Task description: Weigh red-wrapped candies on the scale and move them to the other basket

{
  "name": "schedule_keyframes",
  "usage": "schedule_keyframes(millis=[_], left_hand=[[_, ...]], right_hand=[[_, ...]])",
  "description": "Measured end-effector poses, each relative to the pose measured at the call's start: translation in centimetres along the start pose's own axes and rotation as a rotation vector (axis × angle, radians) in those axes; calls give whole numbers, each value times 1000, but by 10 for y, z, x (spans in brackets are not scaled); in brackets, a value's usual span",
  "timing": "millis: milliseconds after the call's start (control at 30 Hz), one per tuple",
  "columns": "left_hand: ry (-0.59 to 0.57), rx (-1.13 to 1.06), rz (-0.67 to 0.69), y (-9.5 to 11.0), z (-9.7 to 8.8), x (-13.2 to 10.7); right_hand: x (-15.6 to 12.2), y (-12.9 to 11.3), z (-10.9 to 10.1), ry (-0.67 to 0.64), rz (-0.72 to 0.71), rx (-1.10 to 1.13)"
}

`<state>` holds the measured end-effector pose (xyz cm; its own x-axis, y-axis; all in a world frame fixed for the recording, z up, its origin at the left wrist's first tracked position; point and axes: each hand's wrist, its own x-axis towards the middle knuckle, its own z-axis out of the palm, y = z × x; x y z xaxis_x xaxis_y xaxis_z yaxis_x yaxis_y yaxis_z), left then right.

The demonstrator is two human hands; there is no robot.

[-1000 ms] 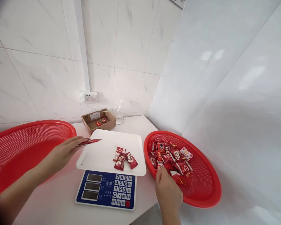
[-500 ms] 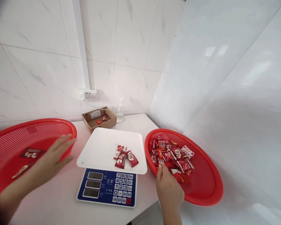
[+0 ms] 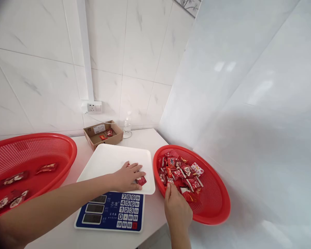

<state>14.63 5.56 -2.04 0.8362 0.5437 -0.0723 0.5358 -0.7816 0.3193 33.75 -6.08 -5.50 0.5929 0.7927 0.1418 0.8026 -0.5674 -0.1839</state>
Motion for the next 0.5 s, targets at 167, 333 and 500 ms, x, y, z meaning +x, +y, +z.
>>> schedule_keyframes(millis=[167, 333, 500], left_hand=[[78, 93, 49, -8, 2, 0], [115, 139, 19, -16, -1, 5], [163, 76, -48, -24, -6, 7]], right_hand=[[1, -2, -3, -25, 24, -13], [0, -1, 0, 10, 15, -24], [-1, 0, -2, 17, -1, -13]])
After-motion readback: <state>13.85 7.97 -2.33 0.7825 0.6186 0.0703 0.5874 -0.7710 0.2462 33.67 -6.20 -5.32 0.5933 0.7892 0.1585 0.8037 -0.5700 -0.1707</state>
